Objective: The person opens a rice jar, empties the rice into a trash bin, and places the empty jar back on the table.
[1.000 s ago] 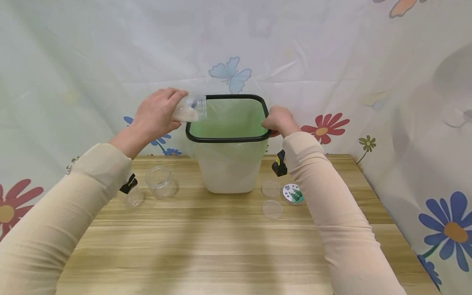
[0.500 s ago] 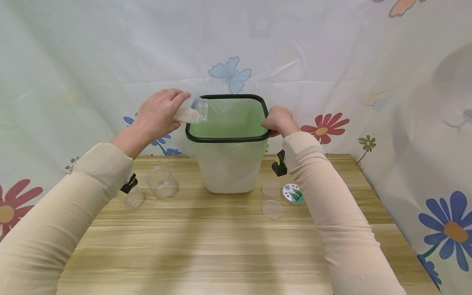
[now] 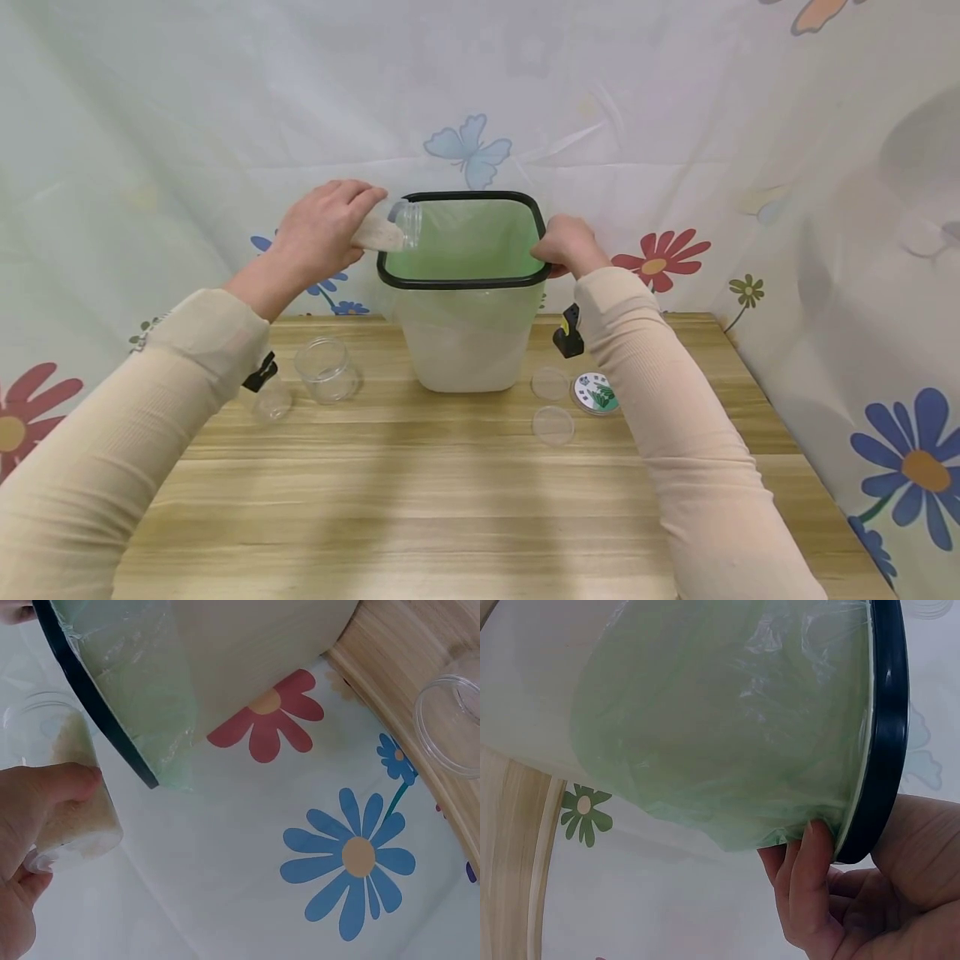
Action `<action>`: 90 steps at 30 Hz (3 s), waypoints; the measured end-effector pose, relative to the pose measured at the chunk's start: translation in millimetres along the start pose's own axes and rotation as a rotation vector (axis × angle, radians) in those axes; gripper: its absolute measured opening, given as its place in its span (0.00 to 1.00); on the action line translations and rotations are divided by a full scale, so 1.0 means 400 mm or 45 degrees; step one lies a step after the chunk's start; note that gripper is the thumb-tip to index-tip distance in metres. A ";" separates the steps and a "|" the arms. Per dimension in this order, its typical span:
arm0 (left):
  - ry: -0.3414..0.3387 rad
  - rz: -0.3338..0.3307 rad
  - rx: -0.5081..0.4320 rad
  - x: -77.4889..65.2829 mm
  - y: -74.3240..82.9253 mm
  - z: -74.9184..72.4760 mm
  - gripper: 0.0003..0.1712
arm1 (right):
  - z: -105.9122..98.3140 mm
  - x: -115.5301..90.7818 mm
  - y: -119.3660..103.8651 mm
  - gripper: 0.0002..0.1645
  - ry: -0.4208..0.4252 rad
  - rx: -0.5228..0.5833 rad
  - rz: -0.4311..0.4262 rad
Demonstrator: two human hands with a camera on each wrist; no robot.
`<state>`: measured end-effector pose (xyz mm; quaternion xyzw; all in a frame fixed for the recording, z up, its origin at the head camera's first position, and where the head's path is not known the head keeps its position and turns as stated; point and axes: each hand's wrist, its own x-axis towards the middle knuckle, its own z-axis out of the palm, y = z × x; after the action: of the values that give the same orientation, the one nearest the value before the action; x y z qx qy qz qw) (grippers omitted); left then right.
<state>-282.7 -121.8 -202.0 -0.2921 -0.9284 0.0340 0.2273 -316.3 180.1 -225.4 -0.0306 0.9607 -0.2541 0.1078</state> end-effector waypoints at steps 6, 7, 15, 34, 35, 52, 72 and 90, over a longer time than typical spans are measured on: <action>0.004 0.013 0.010 0.000 0.001 -0.001 0.38 | 0.000 0.001 0.000 0.13 0.004 -0.007 -0.001; 0.008 0.016 0.009 0.000 0.001 -0.001 0.37 | 0.000 0.002 0.000 0.13 0.004 -0.007 0.000; 0.023 0.037 0.013 0.005 0.004 -0.002 0.34 | 0.001 0.005 0.003 0.14 0.002 -0.006 -0.001; -0.005 0.119 0.055 0.015 0.010 -0.001 0.37 | 0.003 0.005 0.004 0.12 0.022 -0.022 -0.016; -0.006 0.124 0.058 0.016 0.011 -0.001 0.37 | 0.003 0.005 0.004 0.12 0.022 -0.026 -0.016; 0.029 0.195 0.087 0.013 0.010 0.001 0.39 | 0.004 0.008 0.006 0.12 0.024 -0.035 -0.020; -0.037 0.258 0.220 0.015 0.010 -0.005 0.40 | 0.004 0.011 0.007 0.11 0.014 -0.011 -0.012; -0.089 0.294 0.325 0.023 0.017 -0.014 0.42 | 0.008 0.015 0.006 0.10 0.021 -0.012 -0.006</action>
<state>-283.3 -111.3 -194.8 -0.3641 -0.8841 0.1878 0.2246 -321.6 180.1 -230.6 -0.0315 0.9626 -0.2501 0.0991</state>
